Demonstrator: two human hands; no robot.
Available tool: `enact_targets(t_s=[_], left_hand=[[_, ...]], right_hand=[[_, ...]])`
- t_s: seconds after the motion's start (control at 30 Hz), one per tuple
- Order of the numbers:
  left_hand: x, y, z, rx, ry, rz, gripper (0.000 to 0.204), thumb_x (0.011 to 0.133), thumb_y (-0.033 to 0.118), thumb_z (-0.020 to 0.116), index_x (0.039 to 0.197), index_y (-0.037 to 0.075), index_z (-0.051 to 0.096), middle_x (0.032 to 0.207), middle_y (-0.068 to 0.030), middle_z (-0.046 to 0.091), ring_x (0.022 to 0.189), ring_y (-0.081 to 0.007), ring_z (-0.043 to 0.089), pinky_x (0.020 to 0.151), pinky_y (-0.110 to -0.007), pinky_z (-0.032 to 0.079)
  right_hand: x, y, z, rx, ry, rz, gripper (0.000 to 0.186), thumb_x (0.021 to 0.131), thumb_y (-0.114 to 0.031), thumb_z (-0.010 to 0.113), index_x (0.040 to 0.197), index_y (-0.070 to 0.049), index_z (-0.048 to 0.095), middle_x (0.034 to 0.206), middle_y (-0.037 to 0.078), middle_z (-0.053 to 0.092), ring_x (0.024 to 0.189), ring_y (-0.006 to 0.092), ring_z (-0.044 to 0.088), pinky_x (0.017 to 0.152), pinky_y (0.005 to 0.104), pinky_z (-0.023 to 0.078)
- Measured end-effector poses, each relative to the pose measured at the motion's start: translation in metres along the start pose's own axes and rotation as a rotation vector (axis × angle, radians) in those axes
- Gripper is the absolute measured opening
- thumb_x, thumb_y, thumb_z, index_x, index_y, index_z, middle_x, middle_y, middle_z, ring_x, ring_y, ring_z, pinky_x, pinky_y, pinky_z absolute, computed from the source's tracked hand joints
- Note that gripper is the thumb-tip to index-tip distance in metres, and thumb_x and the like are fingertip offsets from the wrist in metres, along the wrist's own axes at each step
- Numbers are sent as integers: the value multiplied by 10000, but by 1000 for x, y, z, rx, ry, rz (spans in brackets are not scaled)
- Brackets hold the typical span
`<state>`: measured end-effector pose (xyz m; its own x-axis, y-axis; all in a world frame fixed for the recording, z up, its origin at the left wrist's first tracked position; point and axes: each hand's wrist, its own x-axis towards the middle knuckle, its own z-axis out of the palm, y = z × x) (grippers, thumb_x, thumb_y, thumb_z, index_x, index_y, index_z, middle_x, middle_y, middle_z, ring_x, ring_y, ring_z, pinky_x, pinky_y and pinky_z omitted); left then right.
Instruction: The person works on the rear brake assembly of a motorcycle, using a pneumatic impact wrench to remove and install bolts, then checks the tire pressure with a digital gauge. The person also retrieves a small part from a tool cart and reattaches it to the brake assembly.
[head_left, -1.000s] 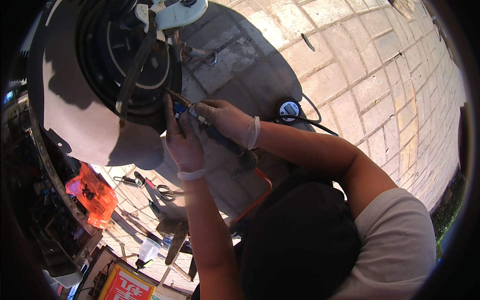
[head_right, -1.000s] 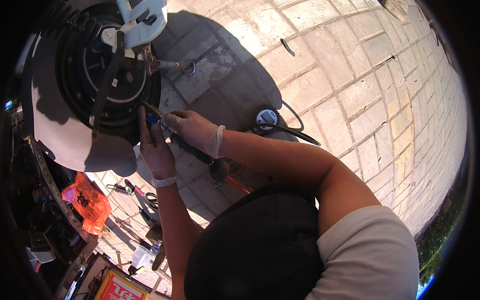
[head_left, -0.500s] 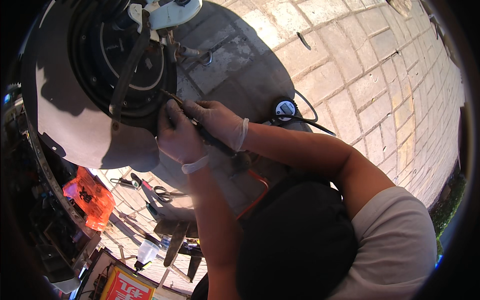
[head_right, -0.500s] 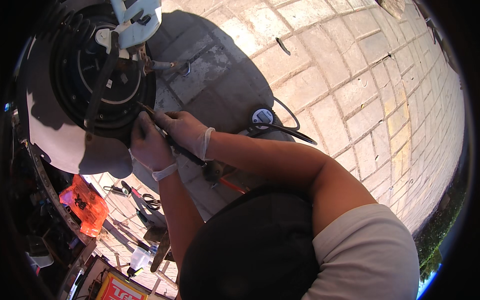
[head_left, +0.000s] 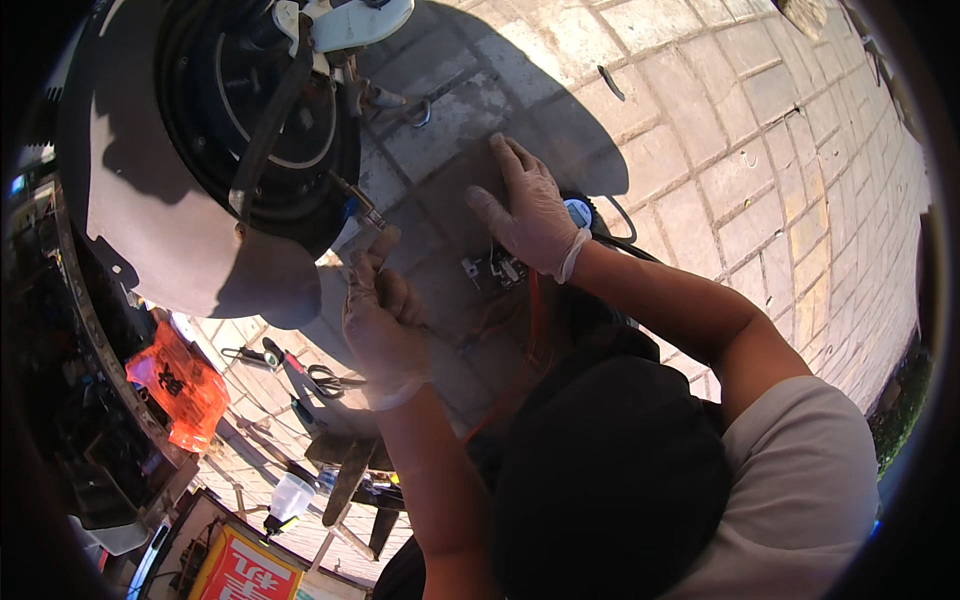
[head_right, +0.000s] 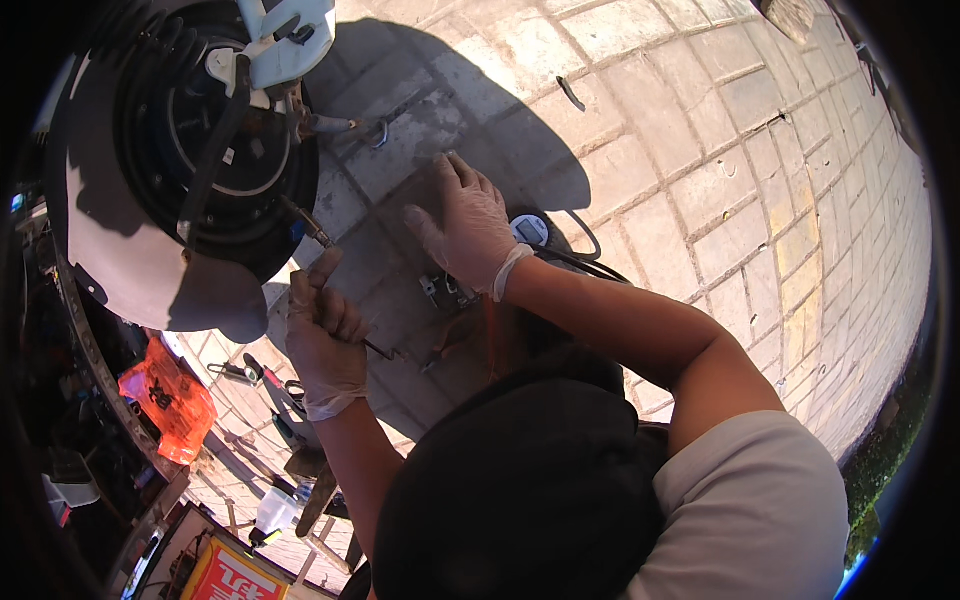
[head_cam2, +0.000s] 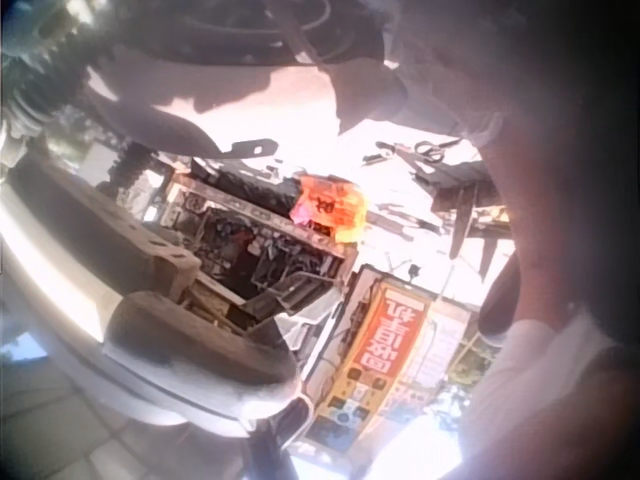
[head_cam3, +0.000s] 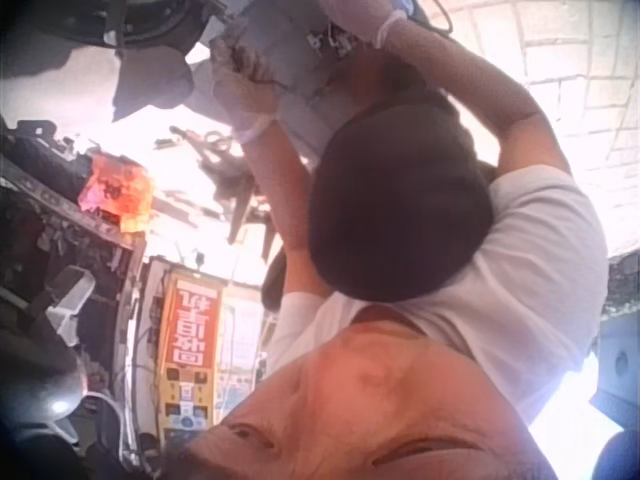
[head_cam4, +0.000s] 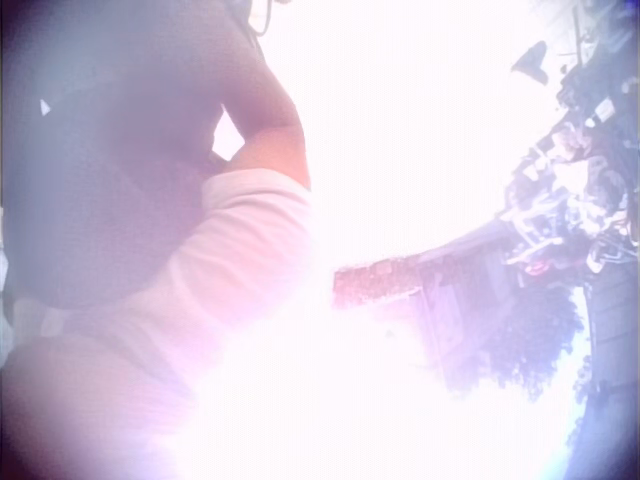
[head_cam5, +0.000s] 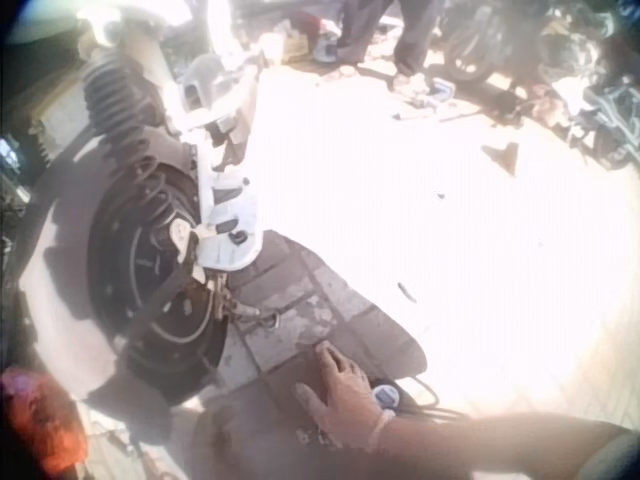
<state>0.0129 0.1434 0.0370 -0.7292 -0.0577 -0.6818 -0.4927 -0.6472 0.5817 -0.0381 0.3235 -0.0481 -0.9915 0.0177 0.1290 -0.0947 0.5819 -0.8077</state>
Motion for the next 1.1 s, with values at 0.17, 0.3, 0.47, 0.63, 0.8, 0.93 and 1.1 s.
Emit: enact_targets(t_s=[0.17, 0.3, 0.47, 0.63, 0.8, 0.93, 1.1], left_hand=[[2, -9, -9, -339, -200, -184, 419, 941, 271, 443, 1214, -6, 597, 575, 50, 240, 533, -88, 254, 518, -252, 246], [6, -21, -10, -470, -214, -197, 417, 855, 189, 482, 1194, -28, 592, 588, 39, 250, 527, -99, 253, 505, -257, 230], [-2, -25, -11, -402, -189, -109, 416, 905, 141, 457, 1271, -43, 537, 682, 1, 384, 626, -128, 348, 579, -277, 301], [-5, -21, -15, -275, -205, -69, 451, 926, 137, 449, 1336, -51, 469, 1018, -108, 598, 736, -172, 454, 684, -306, 387], [-4, -20, -18, -123, -265, -12, 509, 965, 166, 448, 1419, -43, 348, 1377, -196, 503, 921, -206, 557, 832, -341, 448], [-1, -29, -18, -191, -321, 61, 515, 976, 188, 482, 1415, -41, 343, 1383, -193, 492, 1026, -234, 578, 923, -362, 457], [10, -42, -25, -359, -421, -14, 480, 1006, 246, 458, 1391, -31, 382, 1410, -181, 459, 1141, -262, 547, 1034, -399, 416]], right_hand=[[-53, -29, -40, 1060, -1019, 615, 408, 927, -267, 599, 1187, 45, 570, 1034, 159, 656, 975, 185, 636, 850, 331, 503], [-64, -40, -46, 854, -1055, 626, 315, 925, -208, 589, 1111, 46, 602, 888, 111, 673, 846, 154, 649, 784, 299, 513], [-65, -45, -38, 818, -956, 581, 242, 932, -172, 555, 1028, 42, 612, 781, 64, 648, 708, 119, 614, 675, 273, 500], [-66, -46, -37, 950, -967, 773, 237, 927, -194, 555, 997, 26, 609, 728, 28, 604, 643, 94, 552, 609, 254, 458], [-59, -46, -37, 1079, -980, 931, 241, 920, -207, 565, 992, 19, 606, 734, 16, 577, 651, 86, 537, 597, 245, 445], [-60, -47, -35, 1155, -918, 1051, 238, 914, -201, 563, 1004, 17, 598, 766, 14, 572, 673, 86, 539, 609, 242, 446], [-64, -40, -26, 1126, -866, 955, 300, 920, -210, 554, 1098, 30, 581, 798, 8, 574, 695, 83, 548, 640, 238, 469]])
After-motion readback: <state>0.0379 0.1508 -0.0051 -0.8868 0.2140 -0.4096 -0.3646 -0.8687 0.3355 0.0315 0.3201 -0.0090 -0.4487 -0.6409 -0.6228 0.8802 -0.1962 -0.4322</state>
